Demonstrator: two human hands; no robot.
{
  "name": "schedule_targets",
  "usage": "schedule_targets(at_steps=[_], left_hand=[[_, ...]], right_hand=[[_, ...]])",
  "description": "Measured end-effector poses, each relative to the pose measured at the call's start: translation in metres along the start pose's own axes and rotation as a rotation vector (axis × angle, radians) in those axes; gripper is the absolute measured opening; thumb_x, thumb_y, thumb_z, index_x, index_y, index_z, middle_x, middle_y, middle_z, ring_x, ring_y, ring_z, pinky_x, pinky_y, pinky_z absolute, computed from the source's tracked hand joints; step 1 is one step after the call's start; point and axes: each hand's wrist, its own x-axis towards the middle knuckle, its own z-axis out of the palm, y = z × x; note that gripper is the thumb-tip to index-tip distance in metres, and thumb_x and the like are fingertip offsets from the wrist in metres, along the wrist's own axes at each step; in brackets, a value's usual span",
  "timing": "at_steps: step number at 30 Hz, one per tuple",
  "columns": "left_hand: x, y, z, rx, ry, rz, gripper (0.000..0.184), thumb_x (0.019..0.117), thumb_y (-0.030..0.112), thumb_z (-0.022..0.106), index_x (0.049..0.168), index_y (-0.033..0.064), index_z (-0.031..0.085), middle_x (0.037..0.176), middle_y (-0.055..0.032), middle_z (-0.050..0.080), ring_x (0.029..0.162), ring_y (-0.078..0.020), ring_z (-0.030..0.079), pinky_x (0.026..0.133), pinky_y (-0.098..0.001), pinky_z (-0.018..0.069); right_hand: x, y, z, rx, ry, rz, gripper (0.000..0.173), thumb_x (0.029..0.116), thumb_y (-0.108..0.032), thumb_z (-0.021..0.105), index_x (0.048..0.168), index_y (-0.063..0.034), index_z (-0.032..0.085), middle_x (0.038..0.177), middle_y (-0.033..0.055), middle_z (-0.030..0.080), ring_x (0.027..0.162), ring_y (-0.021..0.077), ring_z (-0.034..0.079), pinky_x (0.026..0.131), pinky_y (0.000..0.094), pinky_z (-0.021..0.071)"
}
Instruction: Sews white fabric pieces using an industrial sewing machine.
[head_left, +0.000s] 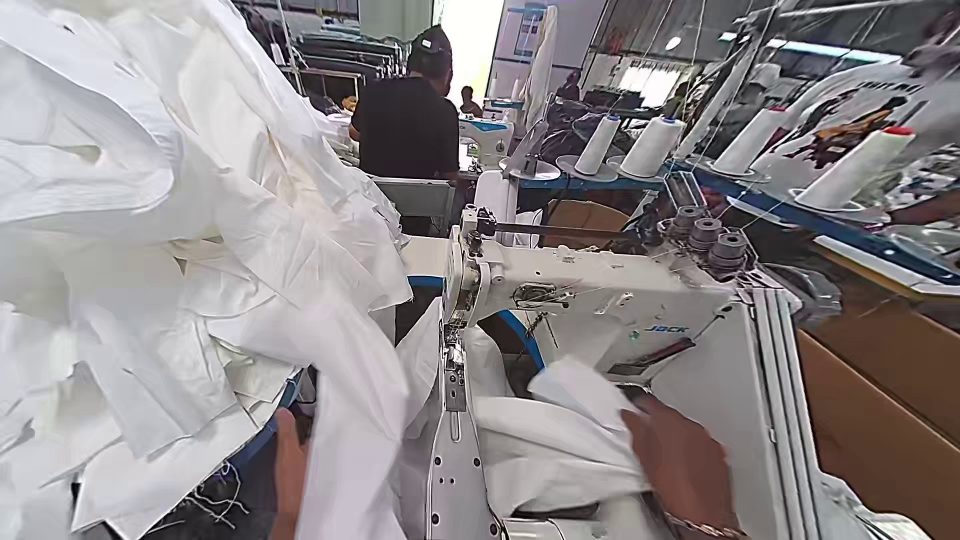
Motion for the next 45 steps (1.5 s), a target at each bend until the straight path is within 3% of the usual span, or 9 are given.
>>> schedule_targets(at_steps=[5, 10, 14, 19, 25, 29, 37, 40, 45], left_hand=[[0.062, 0.024, 0.049, 1.283, -0.003, 0.113, 0.031, 0.0955, 0.004, 0.063, 0.116, -0.0186, 0.059, 0.104, -0.0276, 0.068, 0.101, -0.0324, 0.069, 0.092, -0.0503, 0.0541], [0.027, 0.005, 0.111, 1.951, -0.398, 0.277, 0.044, 0.0994, 0.001, 0.052, 0.143, 0.0027, 0.057, 0.147, -0.0249, 0.055, 0.106, -0.0466, 0.069, 0.083, -0.0588, 0.0544], [-0.034, 0.001, 0.029, 1.747, -0.432, 0.345, 0.013, 0.0818, -0.008, 0.069, 0.091, -0.0031, 0.076, 0.08, -0.0255, 0.072, 0.075, -0.0472, 0.071, 0.068, -0.0647, 0.0534], [-0.038, 0.019, 0.055, 1.391, -1.031, 0.192, 0.04, 0.0983, 0.028, 0.064, 0.071, -0.0024, 0.067, 0.061, -0.0154, 0.062, 0.059, -0.0314, 0.065, 0.057, -0.0508, 0.0515], [0.049, -0.083, 0.096, 1.294, -0.341, 0.369, 0.042, 0.0998, 0.019, 0.06, 0.13, -0.009, 0.059, 0.133, -0.0284, 0.062, 0.119, -0.0404, 0.065, 0.099, -0.0522, 0.0526], [0.033, -0.079, 0.083, 1.44, -0.43, 0.089, 0.067, 0.1086, 0.036, 0.041, 0.164, 0.004, 0.019, 0.09, -0.0188, 0.07, 0.081, -0.0377, 0.067, 0.077, -0.0574, 0.0526], [0.049, -0.078, 0.081, 1.447, -0.319, 0.475, 0.055, 0.1018, 0.032, 0.058, 0.14, -0.0063, 0.053, 0.119, -0.0237, 0.07, 0.09, -0.0352, 0.073, 0.075, -0.0512, 0.0581], [0.045, -0.089, 0.073, 1.368, -0.325, 0.619, 0.035, 0.1031, 0.018, 0.05, 0.124, -0.0049, 0.065, 0.133, -0.0258, 0.063, 0.13, -0.043, 0.058, 0.107, -0.0531, 0.0474], [0.052, -0.083, 0.081, 1.38, -0.353, 0.378, 0.046, 0.1083, 0.026, 0.043, 0.144, -0.0011, 0.05, 0.092, -0.0154, 0.073, 0.082, -0.033, 0.072, 0.072, -0.0516, 0.0556]], right_hand=[[0.0, -0.01, 0.01, 0.055, 0.334, -0.129, 0.042, 0.0983, -0.008, 0.061, 0.137, 0.0071, 0.057, 0.1, 0.0361, 0.069, 0.085, 0.0579, 0.068, 0.072, 0.0722, 0.0503], [-0.004, -0.123, 0.097, 0.018, 0.366, -1.092, 0.041, 0.087, -0.001, 0.064, 0.125, -0.011, 0.075, 0.071, 0.0177, 0.066, 0.045, 0.0305, 0.061, 0.038, 0.0402, 0.0463], [0.03, -0.109, 0.104, 0.049, 0.2, -1.03, 0.014, 0.0817, -0.001, 0.066, 0.091, -0.0021, 0.076, 0.07, 0.0239, 0.066, 0.054, 0.042, 0.066, 0.044, 0.0528, 0.049], [0.006, -0.095, 0.115, 0.145, -0.101, -1.058, 0.015, 0.0778, -0.001, 0.064, 0.089, -0.0019, 0.073, 0.067, 0.0198, 0.064, 0.055, 0.0393, 0.066, 0.044, 0.0519, 0.0483], [0.03, -0.07, 0.076, 0.115, 0.005, -0.704, 0.05, 0.0878, -0.021, 0.071, 0.131, 0.0039, 0.064, 0.072, 0.0167, 0.069, 0.06, 0.0382, 0.067, 0.055, 0.0574, 0.053], [0.06, -0.043, 0.059, 0.101, 0.069, -0.483, 0.024, 0.1003, -0.014, 0.06, 0.099, 0.0069, 0.072, 0.089, 0.0256, 0.071, 0.087, 0.0436, 0.07, 0.076, 0.0621, 0.0502], [0.028, -0.085, 0.12, 0.551, 0.075, -0.836, 0.018, 0.0934, -0.009, 0.059, 0.093, 0.0016, 0.075, 0.112, 0.0179, 0.075, 0.1, 0.0188, 0.073, 0.083, 0.0281, 0.0584], [0.035, -0.076, 0.119, 0.67, -0.067, -0.765, 0.02, 0.0935, -0.008, 0.056, 0.097, 0.0026, 0.073, 0.127, 0.0164, 0.071, 0.098, 0.0072, 0.07, 0.082, 0.0205, 0.0554], [0.033, -0.077, 0.121, 0.58, -0.065, -0.8, 0.032, 0.0909, -0.01, 0.055, 0.114, 0.0019, 0.074, 0.11, 0.0089, 0.075, 0.07, 0.0029, 0.058, 0.061, 0.0191, 0.0467]])
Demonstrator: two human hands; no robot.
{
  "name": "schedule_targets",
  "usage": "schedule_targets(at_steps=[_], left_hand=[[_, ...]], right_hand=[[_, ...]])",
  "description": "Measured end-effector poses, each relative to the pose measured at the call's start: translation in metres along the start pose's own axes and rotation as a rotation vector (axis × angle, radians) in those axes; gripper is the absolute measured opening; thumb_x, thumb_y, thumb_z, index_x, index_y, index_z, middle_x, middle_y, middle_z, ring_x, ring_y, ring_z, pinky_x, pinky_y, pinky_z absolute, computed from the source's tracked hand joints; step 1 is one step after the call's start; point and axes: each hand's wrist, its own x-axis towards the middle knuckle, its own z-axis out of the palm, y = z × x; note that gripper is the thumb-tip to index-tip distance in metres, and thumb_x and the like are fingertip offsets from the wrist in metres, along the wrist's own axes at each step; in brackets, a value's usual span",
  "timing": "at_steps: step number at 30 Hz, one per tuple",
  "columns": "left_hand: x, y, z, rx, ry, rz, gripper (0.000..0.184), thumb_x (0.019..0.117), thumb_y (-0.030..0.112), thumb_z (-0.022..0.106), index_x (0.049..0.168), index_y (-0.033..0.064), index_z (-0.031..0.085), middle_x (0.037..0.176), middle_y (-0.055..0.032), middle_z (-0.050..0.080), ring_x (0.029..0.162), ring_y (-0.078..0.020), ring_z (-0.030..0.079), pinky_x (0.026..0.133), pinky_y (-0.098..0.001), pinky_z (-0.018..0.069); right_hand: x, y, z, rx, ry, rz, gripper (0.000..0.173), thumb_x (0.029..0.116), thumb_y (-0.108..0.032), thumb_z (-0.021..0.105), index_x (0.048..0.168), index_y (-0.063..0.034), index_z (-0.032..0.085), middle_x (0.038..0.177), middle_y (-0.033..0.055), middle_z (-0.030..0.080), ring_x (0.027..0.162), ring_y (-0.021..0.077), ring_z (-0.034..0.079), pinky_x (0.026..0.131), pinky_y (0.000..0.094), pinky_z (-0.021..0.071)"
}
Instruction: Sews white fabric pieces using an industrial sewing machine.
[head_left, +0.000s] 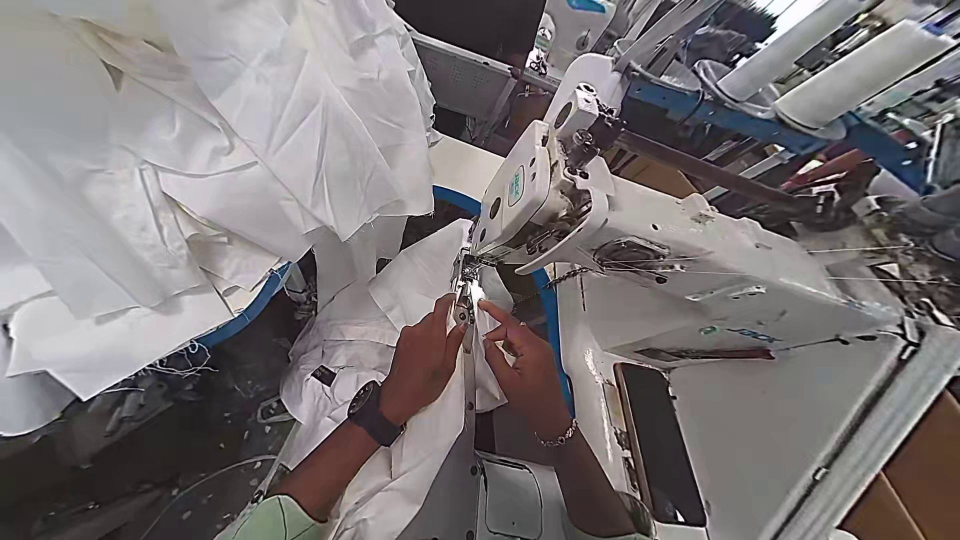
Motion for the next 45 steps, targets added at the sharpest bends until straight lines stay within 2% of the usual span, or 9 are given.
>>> schedule_targets(at_steps=[3, 7, 14, 19, 22, 26, 31, 35, 45], left_hand=[[-0.002, -0.012, 0.006, -0.2, 0.101, 0.015, 0.048, 0.1079, 0.019, 0.037, 0.15, -0.0047, 0.043, 0.123, -0.0172, 0.072, 0.102, -0.0243, 0.073, 0.086, -0.0432, 0.0576], [-0.01, -0.012, 0.015, -0.684, 0.241, 0.148, 0.052, 0.1097, 0.013, 0.031, 0.148, -0.0196, 0.018, 0.146, -0.0262, 0.054, 0.134, -0.0188, 0.058, 0.113, -0.0332, 0.0464], [-0.028, -0.011, 0.006, -0.416, 0.059, 0.084, 0.052, 0.1085, 0.018, 0.036, 0.149, -0.0144, 0.033, 0.14, -0.0238, 0.06, 0.129, -0.0186, 0.061, 0.108, -0.034, 0.0497], [-0.007, 0.001, -0.006, 0.023, -0.116, 0.007, 0.055, 0.1107, 0.03, 0.034, 0.159, 0.0041, 0.034, 0.08, -0.0118, 0.068, 0.07, -0.0304, 0.064, 0.067, -0.0501, 0.0514], [0.01, 0.009, -0.012, 0.115, -0.28, -0.104, 0.058, 0.1109, 0.032, 0.035, 0.164, 0.0094, 0.025, 0.076, -0.0152, 0.068, 0.075, -0.0372, 0.066, 0.075, -0.0544, 0.0518], [0.015, 0.007, -0.009, 0.025, -0.223, -0.109, 0.062, 0.1061, 0.031, 0.049, 0.16, 0.0053, 0.032, 0.107, -0.0201, 0.072, 0.092, -0.0364, 0.07, 0.085, -0.055, 0.0528], [0.0, 0.0, -0.015, 0.108, -0.172, 0.048, 0.044, 0.1053, 0.027, 0.05, 0.143, 0.0073, 0.059, 0.156, -0.0266, 0.043, 0.123, -0.0401, 0.063, 0.094, -0.0502, 0.0548], [-0.002, 0.002, -0.011, 0.291, -0.102, 0.2, 0.043, 0.103, 0.013, 0.048, 0.144, 0.0084, 0.059, 0.16, -0.0218, 0.041, 0.145, -0.0432, 0.042, 0.109, -0.0576, 0.0432], [0.009, -0.009, -0.006, 0.306, -0.073, 0.32, 0.036, 0.1034, 0.009, 0.045, 0.134, 0.0003, 0.063, 0.151, -0.018, 0.054, 0.145, -0.0409, 0.043, 0.112, -0.0684, 0.0337]], right_hand=[[-0.005, -0.011, -0.003, -0.208, 0.001, -0.077, 0.022, 0.0834, -0.014, 0.063, 0.097, 0.0, 0.074, 0.098, 0.0168, 0.069, 0.07, 0.0213, 0.065, 0.055, 0.0338, 0.0514], [-0.009, -0.022, 0.014, -0.275, -0.09, -0.192, 0.055, 0.0815, -0.018, 0.068, 0.133, -0.0014, 0.067, 0.085, 0.0185, 0.068, 0.056, 0.028, 0.062, 0.044, 0.0406, 0.0484], [0.028, -0.006, 0.036, -0.459, 0.183, -0.469, 0.02, 0.0857, -0.003, 0.06, 0.082, -0.0082, 0.079, 0.064, 0.0136, 0.059, 0.046, 0.024, 0.056, 0.038, 0.0331, 0.039], [0.021, -0.013, 0.002, -0.443, 0.052, 0.151, 0.04, 0.0957, -0.016, 0.063, 0.129, 0.0058, 0.066, 0.085, 0.0193, 0.071, 0.071, 0.0359, 0.069, 0.063, 0.0521, 0.0546], [0.024, -0.011, -0.024, -0.366, -0.022, 0.361, 0.024, 0.0959, -0.016, 0.066, 0.107, 0.0045, 0.074, 0.09, 0.0228, 0.073, 0.088, 0.04, 0.071, 0.078, 0.0587, 0.0509], [0.01, -0.006, -0.017, -0.342, 0.088, 0.165, 0.02, 0.0945, -0.014, 0.063, 0.1, 0.001, 0.075, 0.085, 0.017, 0.073, 0.076, 0.0311, 0.071, 0.069, 0.0482, 0.0555], [0.018, -0.002, -0.036, -0.467, -0.071, 0.374, 0.026, 0.1011, -0.013, 0.058, 0.106, 0.0086, 0.072, 0.095, 0.0322, 0.07, 0.092, 0.054, 0.068, 0.078, 0.0708, 0.0473], [0.013, 0.0, -0.025, -0.375, 0.095, 0.169, 0.025, 0.0993, -0.012, 0.057, 0.099, 0.0081, 0.072, 0.087, 0.0263, 0.072, 0.082, 0.0436, 0.071, 0.071, 0.0601, 0.0521], [0.007, 0.001, 0.005, -0.09, 0.015, -0.078, 0.025, 0.0969, -0.012, 0.057, 0.106, 0.0032, 0.074, 0.115, 0.0164, 0.076, 0.091, 0.0223, 0.075, 0.079, 0.0339, 0.0586]])
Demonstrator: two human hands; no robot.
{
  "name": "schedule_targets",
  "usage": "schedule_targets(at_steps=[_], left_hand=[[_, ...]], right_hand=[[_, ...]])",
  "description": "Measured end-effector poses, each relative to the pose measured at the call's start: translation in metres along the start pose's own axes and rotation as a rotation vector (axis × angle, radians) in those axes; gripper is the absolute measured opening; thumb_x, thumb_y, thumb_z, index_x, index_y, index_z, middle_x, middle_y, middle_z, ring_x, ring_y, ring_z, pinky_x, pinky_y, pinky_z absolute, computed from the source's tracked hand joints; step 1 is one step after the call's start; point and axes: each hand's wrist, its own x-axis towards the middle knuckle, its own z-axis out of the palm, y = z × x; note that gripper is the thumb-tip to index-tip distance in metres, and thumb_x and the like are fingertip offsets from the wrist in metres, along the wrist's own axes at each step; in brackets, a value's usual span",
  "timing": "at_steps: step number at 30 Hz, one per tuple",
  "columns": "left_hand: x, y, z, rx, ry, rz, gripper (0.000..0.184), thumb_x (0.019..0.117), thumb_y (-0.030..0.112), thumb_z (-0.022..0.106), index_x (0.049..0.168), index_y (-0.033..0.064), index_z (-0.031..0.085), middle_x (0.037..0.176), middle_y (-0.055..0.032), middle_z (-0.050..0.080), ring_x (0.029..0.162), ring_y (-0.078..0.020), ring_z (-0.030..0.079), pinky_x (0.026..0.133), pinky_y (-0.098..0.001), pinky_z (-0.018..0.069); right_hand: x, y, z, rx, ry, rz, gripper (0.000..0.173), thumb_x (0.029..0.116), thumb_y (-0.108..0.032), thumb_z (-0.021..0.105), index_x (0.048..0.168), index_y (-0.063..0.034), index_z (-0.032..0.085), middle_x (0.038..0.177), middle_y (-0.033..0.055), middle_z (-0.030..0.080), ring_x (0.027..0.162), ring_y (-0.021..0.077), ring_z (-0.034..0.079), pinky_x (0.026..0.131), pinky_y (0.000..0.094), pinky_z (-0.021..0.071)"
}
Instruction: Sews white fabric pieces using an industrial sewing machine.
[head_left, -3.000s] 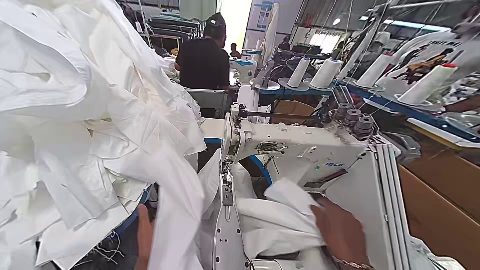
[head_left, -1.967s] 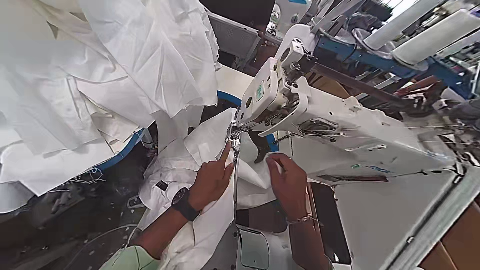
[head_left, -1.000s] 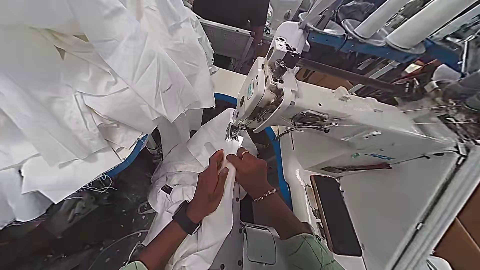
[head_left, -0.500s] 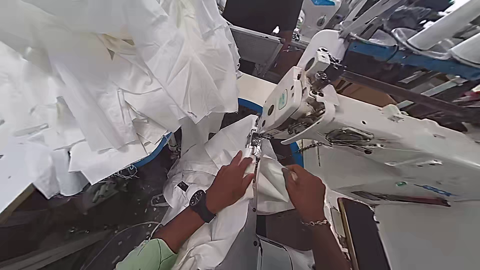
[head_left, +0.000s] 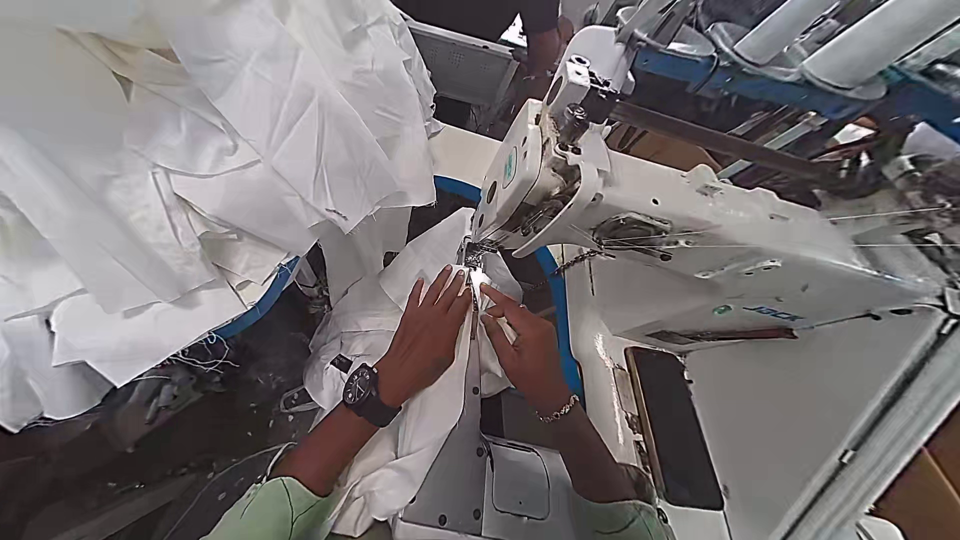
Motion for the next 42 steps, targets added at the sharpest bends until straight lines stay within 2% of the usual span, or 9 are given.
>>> schedule_targets(at_steps=[2, 6, 10, 13, 16, 19, 23, 29, 42], left_hand=[[0.001, 0.0, 0.0, -0.007, 0.033, 0.014, 0.034, 0.1015, 0.006, 0.047, 0.13, -0.0005, 0.065, 0.148, -0.0187, 0.056, 0.142, -0.04, 0.049, 0.11, -0.0657, 0.0383], [0.0, 0.0, 0.005, -0.035, 0.099, 0.032, 0.034, 0.1029, 0.007, 0.045, 0.13, -0.0026, 0.064, 0.144, -0.0199, 0.059, 0.135, -0.0365, 0.057, 0.11, -0.0611, 0.0425], [0.001, -0.003, 0.006, -0.056, 0.136, 0.04, 0.032, 0.1024, 0.01, 0.046, 0.124, -0.0033, 0.066, 0.141, -0.0197, 0.062, 0.133, -0.0365, 0.058, 0.107, -0.0581, 0.0457], [0.001, -0.005, 0.008, -0.238, 0.166, 0.006, 0.039, 0.1029, 0.008, 0.044, 0.136, -0.0093, 0.056, 0.14, -0.0227, 0.061, 0.133, -0.0348, 0.058, 0.111, -0.0451, 0.0472], [0.002, -0.004, 0.008, -0.328, 0.167, 0.0, 0.03, 0.1028, 0.005, 0.044, 0.124, -0.0067, 0.062, 0.137, -0.024, 0.062, 0.134, -0.038, 0.057, 0.111, -0.0444, 0.0475], [0.001, 0.001, 0.01, -0.303, 0.195, -0.016, 0.024, 0.0986, 0.003, 0.049, 0.113, -0.0044, 0.066, 0.139, -0.0257, 0.061, 0.132, -0.0396, 0.059, 0.107, -0.0434, 0.0502], [0.005, 0.0, 0.015, -0.289, 0.215, 0.002, 0.024, 0.0971, 0.003, 0.049, 0.114, -0.004, 0.065, 0.138, -0.0261, 0.061, 0.132, -0.0412, 0.058, 0.107, -0.044, 0.0499], [0.004, 0.0, 0.016, -0.31, 0.242, -0.004, 0.023, 0.0956, 0.001, 0.051, 0.113, -0.0027, 0.065, 0.139, -0.0264, 0.06, 0.133, -0.0409, 0.057, 0.108, -0.0432, 0.0499], [-0.005, 0.008, 0.014, -0.244, 0.209, -0.018, 0.025, 0.0923, 0.003, 0.054, 0.113, 0.0002, 0.067, 0.14, -0.0264, 0.06, 0.131, -0.0407, 0.058, 0.105, -0.0413, 0.0514]], right_hand=[[-0.001, -0.001, 0.001, -0.05, -0.044, -0.012, 0.035, 0.0937, -0.012, 0.055, 0.119, 0.0056, 0.072, 0.101, 0.0147, 0.077, 0.076, 0.0236, 0.072, 0.068, 0.0371, 0.0578], [-0.002, -0.004, -0.001, -0.069, -0.075, -0.013, 0.033, 0.0903, -0.012, 0.054, 0.111, 0.0055, 0.072, 0.1, 0.0145, 0.075, 0.057, 0.0156, 0.06, 0.051, 0.0303, 0.0488], [0.001, -0.003, 0.014, 0.264, -0.036, 0.142, 0.03, 0.0948, -0.011, 0.058, 0.113, 0.0106, 0.069, 0.121, 0.018, 0.07, 0.065, -0.0028, 0.049, 0.059, 0.0137, 0.0409], [0.011, -0.003, 0.032, 0.348, 0.004, 0.181, 0.035, 0.0931, -0.008, 0.062, 0.12, 0.0136, 0.066, 0.121, 0.0192, 0.069, 0.074, -0.0016, 0.059, 0.067, 0.0135, 0.0493], [0.011, -0.012, 0.037, 0.028, 0.105, 0.092, 0.018, 0.0894, -0.012, 0.062, 0.085, 0.0031, 0.07, 0.125, 0.0235, 0.07, 0.076, 0.0092, 0.068, 0.066, 0.021, 0.0523], [0.004, -0.022, 0.033, 0.046, 0.176, 0.175, 0.02, 0.0848, -0.017, 0.07, 0.083, 0.0024, 0.072, 0.108, 0.014, 0.076, 0.065, -0.0019, 0.06, 0.061, 0.013, 0.0472], [0.01, -0.014, 0.029, 0.333, 0.106, 0.308, 0.023, 0.0807, -0.012, 0.074, 0.067, -0.0011, 0.059, 0.128, 0.016, 0.07, 0.069, -0.0084, 0.057, 0.061, 0.0109, 0.0447], [0.004, -0.02, 0.03, -0.032, 0.148, 0.158, 0.025, 0.0863, -0.019, 0.068, 0.097, 0.0033, 0.073, 0.098, 0.0075, 0.076, 0.063, -0.0035, 0.057, 0.059, 0.0118, 0.0462], [-0.001, -0.014, 0.021, 0.254, 0.027, 0.218, 0.024, 0.0824, -0.016, 0.071, 0.066, -0.0034, 0.059, 0.132, 0.0168, 0.068, 0.063, -0.0087, 0.052, 0.056, 0.0106, 0.041]])
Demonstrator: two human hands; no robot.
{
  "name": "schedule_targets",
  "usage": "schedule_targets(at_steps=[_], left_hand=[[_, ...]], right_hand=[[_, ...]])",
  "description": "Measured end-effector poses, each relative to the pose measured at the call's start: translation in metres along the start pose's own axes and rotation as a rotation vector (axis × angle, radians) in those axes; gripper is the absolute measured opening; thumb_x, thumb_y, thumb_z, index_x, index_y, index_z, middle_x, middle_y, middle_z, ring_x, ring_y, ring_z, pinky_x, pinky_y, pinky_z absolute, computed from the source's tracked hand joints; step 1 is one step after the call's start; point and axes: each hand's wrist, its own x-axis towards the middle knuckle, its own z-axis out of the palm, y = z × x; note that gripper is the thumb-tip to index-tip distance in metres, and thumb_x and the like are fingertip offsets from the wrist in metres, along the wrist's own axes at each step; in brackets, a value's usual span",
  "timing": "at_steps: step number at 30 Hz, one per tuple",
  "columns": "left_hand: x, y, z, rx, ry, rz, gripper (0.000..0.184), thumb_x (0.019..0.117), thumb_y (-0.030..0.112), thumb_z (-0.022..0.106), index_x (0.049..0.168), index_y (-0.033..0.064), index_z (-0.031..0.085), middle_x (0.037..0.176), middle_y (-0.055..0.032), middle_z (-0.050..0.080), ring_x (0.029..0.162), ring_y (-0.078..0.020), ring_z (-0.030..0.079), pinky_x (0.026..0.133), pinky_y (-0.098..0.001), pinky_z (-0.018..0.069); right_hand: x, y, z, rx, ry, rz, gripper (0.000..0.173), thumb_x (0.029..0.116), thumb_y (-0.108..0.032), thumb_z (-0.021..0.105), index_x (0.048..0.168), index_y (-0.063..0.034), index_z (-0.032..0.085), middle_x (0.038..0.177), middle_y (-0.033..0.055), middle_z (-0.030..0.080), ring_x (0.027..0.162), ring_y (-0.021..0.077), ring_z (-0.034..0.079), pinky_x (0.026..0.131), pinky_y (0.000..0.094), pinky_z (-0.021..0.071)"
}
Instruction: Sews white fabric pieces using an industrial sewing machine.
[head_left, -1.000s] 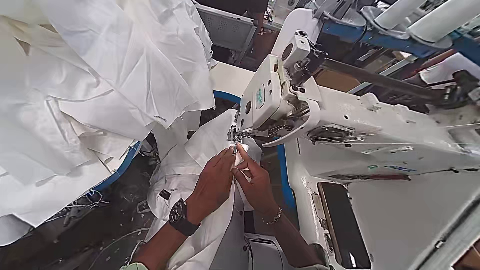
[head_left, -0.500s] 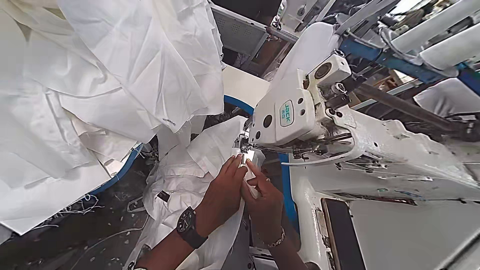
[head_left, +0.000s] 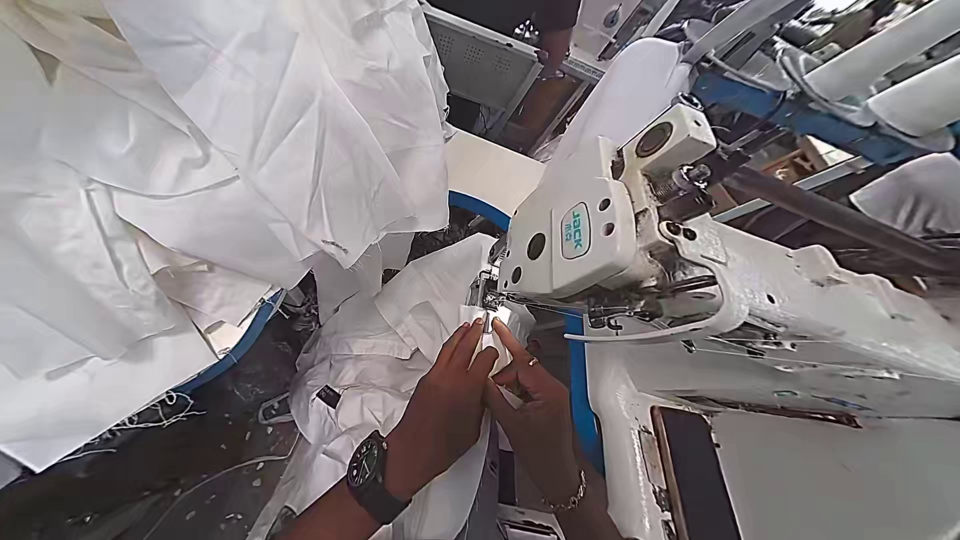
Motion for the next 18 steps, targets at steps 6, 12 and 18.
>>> schedule_targets(at_steps=[6, 12, 18], left_hand=[[0.008, -0.005, 0.002, -0.02, -0.004, 0.014, 0.025, 0.0912, 0.001, 0.054, 0.112, -0.0027, 0.067, 0.14, -0.0282, 0.059, 0.132, -0.0429, 0.057, 0.106, -0.044, 0.0505], [0.012, -0.004, 0.003, -0.085, 0.018, -0.035, 0.022, 0.093, 0.001, 0.054, 0.111, -0.0042, 0.066, 0.14, -0.0271, 0.059, 0.133, -0.0415, 0.057, 0.108, -0.0438, 0.0495], [0.027, -0.012, 0.008, -0.183, 0.067, -0.101, 0.022, 0.0968, 0.002, 0.051, 0.112, -0.0098, 0.062, 0.131, -0.0311, 0.061, 0.125, -0.0432, 0.061, 0.104, -0.0489, 0.0502]], right_hand=[[0.008, 0.001, 0.005, 0.113, 0.026, 0.043, 0.025, 0.0795, -0.009, 0.071, 0.063, -0.0033, 0.053, 0.129, 0.0177, 0.069, 0.069, -0.0083, 0.054, 0.059, 0.0108, 0.0406], [0.005, -0.012, 0.009, -0.293, 0.101, -0.082, 0.016, 0.0839, -0.013, 0.067, 0.072, -0.0021, 0.065, 0.125, 0.0186, 0.07, 0.069, 0.0017, 0.061, 0.059, 0.0158, 0.047], [0.007, -0.03, 0.022, -0.727, 0.201, -0.167, 0.021, 0.0923, -0.012, 0.061, 0.086, 0.0034, 0.073, 0.075, 0.0182, 0.069, 0.061, 0.0301, 0.069, 0.048, 0.0392, 0.0526]])
